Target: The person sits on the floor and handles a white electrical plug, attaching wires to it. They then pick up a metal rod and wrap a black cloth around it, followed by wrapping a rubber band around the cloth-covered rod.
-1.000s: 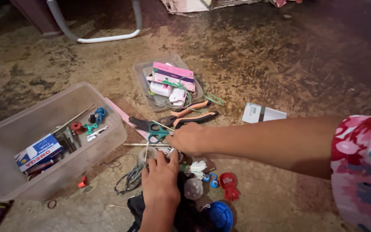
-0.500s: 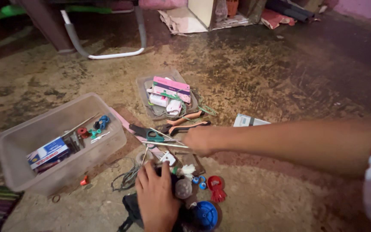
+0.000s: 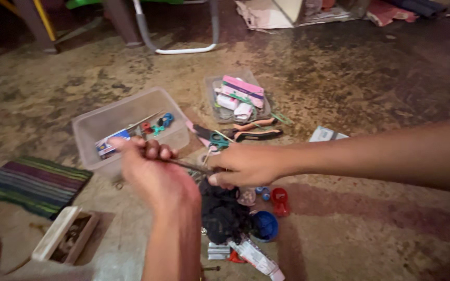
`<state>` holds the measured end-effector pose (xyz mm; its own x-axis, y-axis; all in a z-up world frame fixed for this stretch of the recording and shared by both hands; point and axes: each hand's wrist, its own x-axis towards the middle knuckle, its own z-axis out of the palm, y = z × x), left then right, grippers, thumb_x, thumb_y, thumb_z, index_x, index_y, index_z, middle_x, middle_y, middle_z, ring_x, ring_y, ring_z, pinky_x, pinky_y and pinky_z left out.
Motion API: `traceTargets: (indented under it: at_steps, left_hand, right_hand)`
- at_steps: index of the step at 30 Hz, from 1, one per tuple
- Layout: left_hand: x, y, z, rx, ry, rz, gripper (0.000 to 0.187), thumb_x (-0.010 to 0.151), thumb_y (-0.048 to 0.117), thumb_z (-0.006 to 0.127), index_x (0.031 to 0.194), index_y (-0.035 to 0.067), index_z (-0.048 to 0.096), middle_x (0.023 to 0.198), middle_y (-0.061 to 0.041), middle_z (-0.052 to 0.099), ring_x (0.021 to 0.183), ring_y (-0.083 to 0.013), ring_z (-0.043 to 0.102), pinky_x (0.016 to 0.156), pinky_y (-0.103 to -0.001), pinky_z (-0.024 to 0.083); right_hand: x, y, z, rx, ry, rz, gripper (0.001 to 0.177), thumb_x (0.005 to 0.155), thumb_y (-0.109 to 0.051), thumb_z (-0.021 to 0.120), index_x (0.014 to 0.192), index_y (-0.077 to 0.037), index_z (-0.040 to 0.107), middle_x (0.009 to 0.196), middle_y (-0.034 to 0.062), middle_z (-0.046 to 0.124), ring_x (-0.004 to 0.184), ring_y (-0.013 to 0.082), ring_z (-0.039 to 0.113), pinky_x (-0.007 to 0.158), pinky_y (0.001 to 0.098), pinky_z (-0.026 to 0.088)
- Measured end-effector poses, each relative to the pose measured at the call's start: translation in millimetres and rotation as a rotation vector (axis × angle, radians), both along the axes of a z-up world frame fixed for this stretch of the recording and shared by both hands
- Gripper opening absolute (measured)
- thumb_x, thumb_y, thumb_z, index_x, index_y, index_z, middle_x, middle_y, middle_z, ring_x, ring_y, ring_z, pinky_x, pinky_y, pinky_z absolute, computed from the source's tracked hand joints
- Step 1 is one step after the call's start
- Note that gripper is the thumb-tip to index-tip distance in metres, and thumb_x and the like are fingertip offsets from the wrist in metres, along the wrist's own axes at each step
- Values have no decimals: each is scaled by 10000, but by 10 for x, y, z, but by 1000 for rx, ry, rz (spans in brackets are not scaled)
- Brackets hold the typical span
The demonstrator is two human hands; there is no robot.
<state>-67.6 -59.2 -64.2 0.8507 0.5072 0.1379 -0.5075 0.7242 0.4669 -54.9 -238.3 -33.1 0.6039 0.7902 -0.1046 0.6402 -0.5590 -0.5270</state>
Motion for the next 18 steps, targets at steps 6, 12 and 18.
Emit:
traceTargets:
  at_steps: [6,12,18]
  left_hand:
    - [-498,352,233,1,118,104,439,1007,537,550,798,162,457,642,55,359,579,-81,340,540,-277,313]
    - [-693,401,33,259,254,202,405,1021,377,542,711,158,400,668,50,353,620,-77,327,564,-288,272]
    - [-602,455,-136,330,341,109,428,1045,362,486,698,140,370,649,36,320,615,-101,295,563,-304,249]
  right_hand:
    - [35,280,-329,-146,-79,199,279,883,-272,671,1058,-55,678,944,138,729,896,322,712,785,449,549]
    - [-138,468,-460,-437,-238,216,433,846,-269,704,1235,-118,592,1182,131,603,1100,349,617,852,501,529]
    - [-95,568,-557,-554,-305,200,512,863,-333,717,1266,-67,548,1178,142,593,1073,359,618,856,512,529]
